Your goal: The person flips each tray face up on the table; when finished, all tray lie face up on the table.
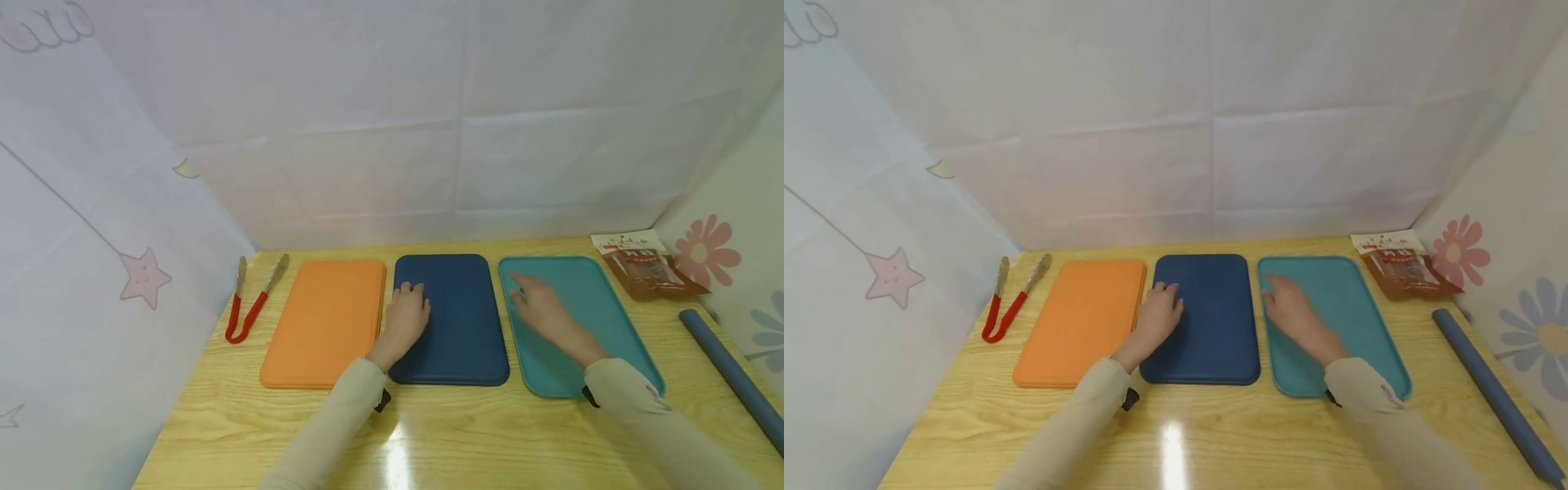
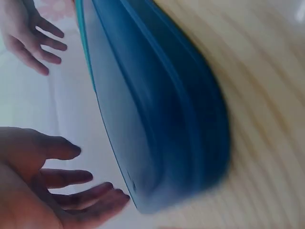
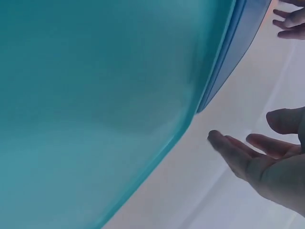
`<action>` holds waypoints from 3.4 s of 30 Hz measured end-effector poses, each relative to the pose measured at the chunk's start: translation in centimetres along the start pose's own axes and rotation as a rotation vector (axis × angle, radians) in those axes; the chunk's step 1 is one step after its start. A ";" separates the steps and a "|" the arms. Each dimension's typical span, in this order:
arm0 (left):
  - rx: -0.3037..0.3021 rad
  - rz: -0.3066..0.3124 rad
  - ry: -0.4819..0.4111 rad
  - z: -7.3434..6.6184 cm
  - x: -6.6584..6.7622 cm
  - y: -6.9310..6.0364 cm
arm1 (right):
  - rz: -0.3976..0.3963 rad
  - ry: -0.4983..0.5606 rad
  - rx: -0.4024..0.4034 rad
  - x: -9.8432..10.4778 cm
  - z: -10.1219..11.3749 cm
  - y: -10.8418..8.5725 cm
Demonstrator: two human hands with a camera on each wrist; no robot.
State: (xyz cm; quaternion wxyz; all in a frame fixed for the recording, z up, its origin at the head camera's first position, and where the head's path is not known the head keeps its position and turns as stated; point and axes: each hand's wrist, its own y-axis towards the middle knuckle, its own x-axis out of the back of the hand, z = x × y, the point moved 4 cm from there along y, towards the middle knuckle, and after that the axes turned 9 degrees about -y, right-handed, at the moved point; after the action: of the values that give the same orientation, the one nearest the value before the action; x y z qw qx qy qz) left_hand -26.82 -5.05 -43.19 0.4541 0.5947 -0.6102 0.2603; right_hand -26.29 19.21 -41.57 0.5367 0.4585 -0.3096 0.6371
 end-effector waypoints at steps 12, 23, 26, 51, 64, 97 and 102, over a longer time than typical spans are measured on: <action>0.180 0.193 -0.021 2.9 0.3 -0.4 | 0.185 -0.038 -0.036 -3.5 2.6 1.7; 0.005 0.071 0.041 3.6 0.0 -1.1 | 0.294 0.097 -0.123 -5.6 3.5 1.6; -0.036 0.043 0.056 3.6 -0.1 -1.2 | 0.342 0.348 -0.211 -5.5 3.2 1.4; -0.045 0.025 0.059 4.2 -0.2 -1.1 | 0.148 0.781 -0.310 -2.1 1.5 -0.5; 0.076 0.121 -0.137 4.6 0.1 -1.5 | 0.199 0.869 -0.187 -0.5 -0.2 1.0; 0.107 0.386 -0.346 1.3 3.2 -10.9 | 0.300 1.225 -0.144 3.0 4.4 1.9; 0.101 0.383 -0.395 0.9 3.3 -11.5 | 0.303 1.179 -0.134 3.4 5.3 2.1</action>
State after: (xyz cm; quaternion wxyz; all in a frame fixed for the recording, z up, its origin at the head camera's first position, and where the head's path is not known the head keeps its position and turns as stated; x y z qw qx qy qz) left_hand -15.60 -9.22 -43.32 0.2384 0.5298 -0.7744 0.2505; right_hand -26.97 15.43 -36.18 0.5486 -0.0551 -0.0615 0.8320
